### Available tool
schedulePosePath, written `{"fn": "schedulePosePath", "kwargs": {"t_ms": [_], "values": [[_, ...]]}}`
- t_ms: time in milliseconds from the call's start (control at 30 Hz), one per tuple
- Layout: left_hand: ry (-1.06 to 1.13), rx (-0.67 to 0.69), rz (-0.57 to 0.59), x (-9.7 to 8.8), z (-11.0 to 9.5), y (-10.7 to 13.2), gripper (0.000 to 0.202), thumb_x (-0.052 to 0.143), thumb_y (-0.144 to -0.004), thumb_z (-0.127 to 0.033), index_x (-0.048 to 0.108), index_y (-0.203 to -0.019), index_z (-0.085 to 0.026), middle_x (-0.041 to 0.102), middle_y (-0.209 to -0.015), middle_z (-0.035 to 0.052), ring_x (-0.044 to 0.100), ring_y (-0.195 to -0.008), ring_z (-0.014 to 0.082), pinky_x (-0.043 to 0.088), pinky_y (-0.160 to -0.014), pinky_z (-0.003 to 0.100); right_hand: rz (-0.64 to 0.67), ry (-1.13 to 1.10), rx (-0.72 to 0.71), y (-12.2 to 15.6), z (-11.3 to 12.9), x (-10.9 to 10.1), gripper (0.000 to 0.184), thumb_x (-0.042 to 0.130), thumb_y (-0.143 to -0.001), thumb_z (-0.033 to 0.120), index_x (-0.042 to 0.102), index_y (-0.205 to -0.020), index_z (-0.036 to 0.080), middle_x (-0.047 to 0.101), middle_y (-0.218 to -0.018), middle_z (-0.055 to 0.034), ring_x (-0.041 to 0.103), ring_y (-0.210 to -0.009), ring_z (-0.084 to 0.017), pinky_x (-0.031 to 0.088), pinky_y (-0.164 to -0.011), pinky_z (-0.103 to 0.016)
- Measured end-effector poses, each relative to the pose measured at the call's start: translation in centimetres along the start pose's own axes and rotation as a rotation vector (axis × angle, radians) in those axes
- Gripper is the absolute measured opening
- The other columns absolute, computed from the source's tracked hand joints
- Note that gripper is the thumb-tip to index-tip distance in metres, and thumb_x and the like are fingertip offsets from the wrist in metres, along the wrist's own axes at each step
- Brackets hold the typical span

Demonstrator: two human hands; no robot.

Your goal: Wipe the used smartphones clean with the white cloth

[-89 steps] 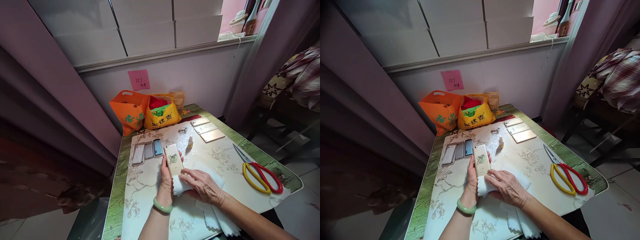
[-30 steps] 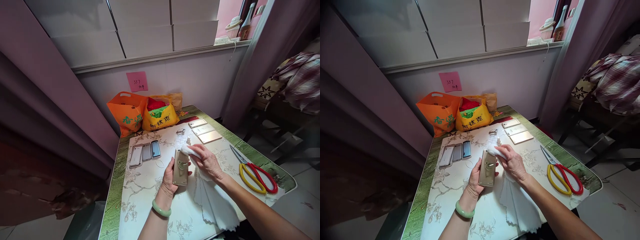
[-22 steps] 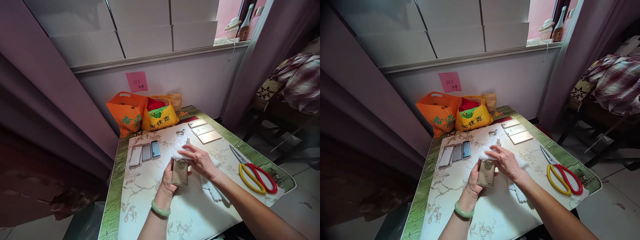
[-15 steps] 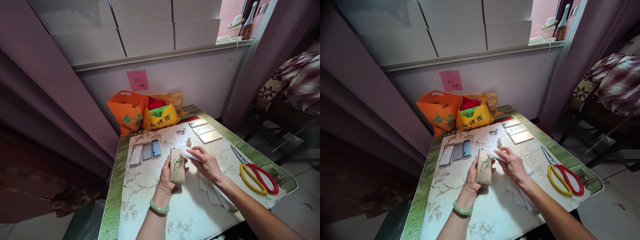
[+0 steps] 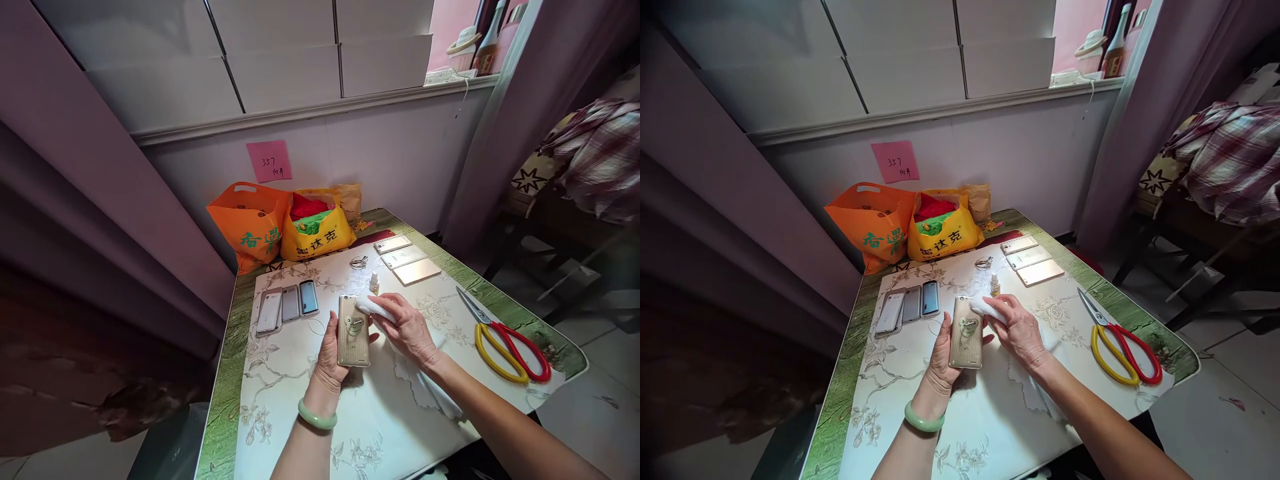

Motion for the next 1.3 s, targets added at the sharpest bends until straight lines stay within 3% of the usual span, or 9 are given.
{"fn": "schedulePosePath", "kwargs": {"t_ms": [100,200,367,467,667,767,1000,1300], "values": [[0.026,0.035,-0.067,-0.4,-0.1,-0.2,0.043,0.054,-0.098,-0.050,0.069,-0.117,-0.015,0.079,-0.100,0.0087,0.073,-0.095,0.0242,0.052,-0.101,0.046,0.041,-0.020,-0.003,1.2,0.5,0.9,0.037,0.057,-0.096,0.026,0.065,-0.131,0.031,0.067,-0.119,-0.0051,0.070,-0.095,-0.018,0.056,-0.081,-0.027],[0.021,0.085,-0.079,-0.4,-0.5,-0.2,0.047,0.055,-0.096,-0.052,0.070,-0.115,-0.012,0.078,-0.101,0.0120,0.072,-0.102,0.0274,0.053,-0.099,0.043,0.122,-0.030,-0.047,2.7,1.3,1.5,0.039,0.056,-0.095,0.025,0.063,-0.133,0.030,0.067,-0.118,-0.0061,0.070,-0.093,-0.018,0.056,-0.079,-0.027],[0.056,0.119,-0.054,-0.3,-0.9,0.1,0.054,0.059,-0.092,-0.057,0.068,-0.120,-0.011,0.076,-0.108,0.0163,0.070,-0.107,0.0307,0.052,-0.101,0.046,0.292,0.013,-0.256,5.2,3.0,1.5,0.048,0.061,-0.086,0.016,0.064,-0.131,0.031,0.066,-0.122,-0.0066,0.070,-0.094,-0.019,0.055,-0.076,-0.028],[0.072,0.075,-0.040,-0.4,-0.4,0.0,0.055,0.062,-0.090,-0.057,0.068,-0.122,-0.011,0.076,-0.108,0.0166,0.071,-0.106,0.0305,0.052,-0.101,0.046,0.352,0.040,-0.322,5.1,3.3,1.2,0.052,0.065,-0.079,0.014,0.066,-0.127,0.033,0.066,-0.123,-0.0047,0.069,-0.091,-0.019,0.054,-0.076,-0.027],[0.004,0.037,-0.032,0.1,0.1,-0.2,0.051,0.060,-0.092,-0.056,0.068,-0.120,-0.014,0.076,-0.106,0.0134,0.071,-0.104,0.0304,0.056,-0.094,0.047,0.144,0.075,-0.133,1.0,1.8,0.0,0.042,0.063,-0.085,0.018,0.068,-0.125,0.031,0.067,-0.119,-0.0044,0.070,-0.089,-0.016,0.054,-0.075,-0.025],[0.003,0.056,-0.066,0.1,0.0,-0.1,0.047,0.060,-0.093,-0.053,0.069,-0.119,-0.015,0.077,-0.106,0.0118,0.072,-0.103,0.0286,0.056,-0.093,0.045,0.078,0.119,-0.082,0.6,2.1,0.1,0.038,0.061,-0.088,0.020,0.068,-0.124,0.031,0.067,-0.118,-0.0047,0.070,-0.086,-0.016,0.054,-0.072,-0.025],[-0.051,0.087,-0.079,0.0,0.0,0.3,0.062,0.059,-0.089,-0.063,0.069,-0.119,-0.009,0.076,-0.103,0.0171,0.072,-0.102,0.0311,0.055,-0.095,0.044,0.330,0.070,-0.367,4.5,4.6,2.1,0.048,0.065,-0.080,0.014,0.068,-0.123,0.033,0.067,-0.117,-0.0032,0.068,-0.086,-0.017,0.053,-0.074,-0.026],[0.009,-0.050,0.019,-0.1,0.7,-0.1,0.044,0.058,-0.096,-0.049,0.069,-0.121,-0.015,0.076,-0.114,0.0130,0.069,-0.109,0.0272,0.047,-0.106,0.051,-0.005,0.141,-0.031,-0.4,0.1,-0.5,0.038,0.058,-0.092,0.022,0.067,-0.128,0.031,0.066,-0.119,-0.0043,0.069,-0.086,-0.016,0.053,-0.074,-0.026]]}}
Point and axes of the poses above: each hand's wrist, its own y-axis away from the middle knuckle, its own x-axis out of the palm, z = x × y, the point moved 5 cm from there along -y, towards the middle knuckle
